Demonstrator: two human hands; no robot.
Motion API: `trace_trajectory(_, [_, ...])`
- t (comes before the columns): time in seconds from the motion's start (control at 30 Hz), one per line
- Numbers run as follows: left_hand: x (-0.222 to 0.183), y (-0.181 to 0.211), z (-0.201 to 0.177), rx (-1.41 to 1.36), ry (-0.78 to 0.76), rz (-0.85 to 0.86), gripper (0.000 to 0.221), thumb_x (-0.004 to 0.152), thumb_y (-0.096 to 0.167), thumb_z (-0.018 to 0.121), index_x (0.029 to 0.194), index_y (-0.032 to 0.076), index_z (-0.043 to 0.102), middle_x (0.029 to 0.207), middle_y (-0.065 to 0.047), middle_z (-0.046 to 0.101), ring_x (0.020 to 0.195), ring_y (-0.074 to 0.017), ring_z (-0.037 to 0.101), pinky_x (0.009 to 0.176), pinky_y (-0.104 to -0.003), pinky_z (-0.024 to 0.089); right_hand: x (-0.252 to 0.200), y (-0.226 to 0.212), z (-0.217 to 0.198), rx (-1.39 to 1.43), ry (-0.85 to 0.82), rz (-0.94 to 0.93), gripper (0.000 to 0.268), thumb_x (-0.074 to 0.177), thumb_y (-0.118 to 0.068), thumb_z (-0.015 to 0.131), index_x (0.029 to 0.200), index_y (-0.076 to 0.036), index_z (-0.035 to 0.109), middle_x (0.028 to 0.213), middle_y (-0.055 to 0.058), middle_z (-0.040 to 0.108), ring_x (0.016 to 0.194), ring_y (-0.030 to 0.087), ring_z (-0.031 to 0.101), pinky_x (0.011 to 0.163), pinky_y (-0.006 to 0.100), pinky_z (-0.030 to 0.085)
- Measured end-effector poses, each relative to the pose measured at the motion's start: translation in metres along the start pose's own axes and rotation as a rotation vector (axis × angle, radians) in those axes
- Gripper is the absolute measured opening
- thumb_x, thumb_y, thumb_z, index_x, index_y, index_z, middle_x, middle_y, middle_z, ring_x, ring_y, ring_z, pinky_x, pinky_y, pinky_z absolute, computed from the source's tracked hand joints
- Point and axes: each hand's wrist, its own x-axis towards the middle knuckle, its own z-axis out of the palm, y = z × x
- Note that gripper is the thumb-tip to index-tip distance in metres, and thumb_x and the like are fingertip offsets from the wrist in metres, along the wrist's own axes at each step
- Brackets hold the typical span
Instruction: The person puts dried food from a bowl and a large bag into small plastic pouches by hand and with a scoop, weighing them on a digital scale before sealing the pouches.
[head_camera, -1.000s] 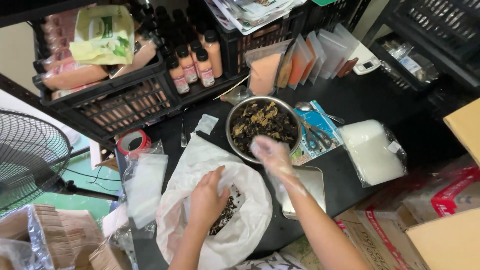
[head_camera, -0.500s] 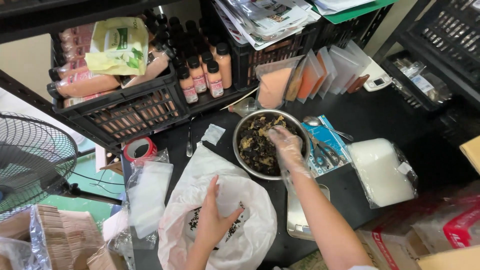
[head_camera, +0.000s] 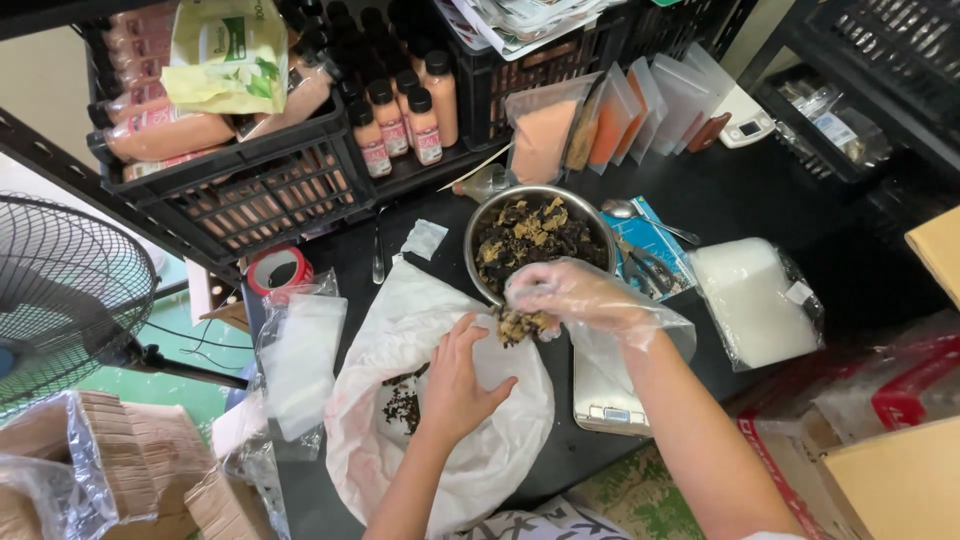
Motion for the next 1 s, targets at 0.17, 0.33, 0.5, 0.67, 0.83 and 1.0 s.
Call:
trace_trajectory(0.17, [-0.007,0.014,-0.002,-0.029,-0.004,0.029,0.075,0.073,0.025,0.087,0.124,0.018,0.034,0.148,-0.011,0.04,0.123,-0.0301,0.051,0.094,-0.044,0.042,0.01,0.004,0.02,-0.364,-0.092,-0.031,0.029,0.088,-0.03,0.079,0.103,-0.006,0.078,0.075,0.007,0.074,0.044,0.01,0.059,0.039,0.023,0.047])
trace_trajectory(0.33, [-0.016,0.003,0.015,-0.2,-0.033,-0.098,0.082,0.073,0.019,0.085,0.134,0.011,0.03,0.146,-0.02,0.039,0.135,-0.0407,0.043,0.113,-0.051,0.033,-0.009,-0.016,0.034,-0.396,-0.123,-0.119,0.036,0.088,-0.036,0.076,0.11,-0.007,0.078,0.089,0.013,0.077,0.056,0.013,0.063,0.049,0.023,0.05])
trace_trajectory(0.5, [-0.018,0.014,0.002,-0.416,-0.015,-0.183,0.081,0.073,0.013,0.083,0.134,0.01,0.03,0.149,-0.024,0.038,0.141,-0.0475,0.037,0.116,-0.057,0.031,-0.006,0.003,0.029,-0.358,-0.225,-0.317,0.036,0.078,-0.027,0.086,0.107,-0.008,0.077,0.097,0.016,0.076,0.087,0.024,0.071,0.077,0.035,0.057])
trace_trajectory(0.67, [-0.016,0.017,-0.008,-0.727,-0.091,-0.26,0.076,0.077,0.01,0.078,0.129,0.022,0.025,0.157,-0.026,0.035,0.147,-0.0509,0.025,0.119,-0.059,0.026,-0.007,0.009,0.027,-0.42,-0.172,-0.418,0.023,0.084,-0.023,0.083,0.103,-0.011,0.078,0.102,0.017,0.073,0.099,0.03,0.069,0.087,0.041,0.055])
trace_trajectory(0.83, [-0.032,-0.013,0.025,-1.112,-0.24,-0.318,0.075,0.076,0.014,0.079,0.133,0.028,0.033,0.141,-0.013,0.055,0.136,-0.027,0.043,0.117,-0.048,0.032,0.0,0.012,0.017,-0.519,-0.431,-0.39,0.027,0.08,-0.019,0.081,0.105,-0.011,0.076,0.1,0.014,0.074,0.097,0.027,0.068,0.087,0.041,0.054])
trace_trajectory(1.0, [-0.03,0.009,0.029,-1.603,-0.4,-0.315,0.088,0.072,0.021,0.071,0.144,0.022,0.02,0.112,-0.022,0.068,0.109,-0.0292,0.069,0.085,-0.039,0.058,-0.006,-0.019,0.021,-0.504,-0.594,0.04,0.036,0.083,-0.019,0.074,0.117,-0.007,0.07,0.065,0.006,0.069,0.075,0.018,0.064,0.075,0.029,0.05])
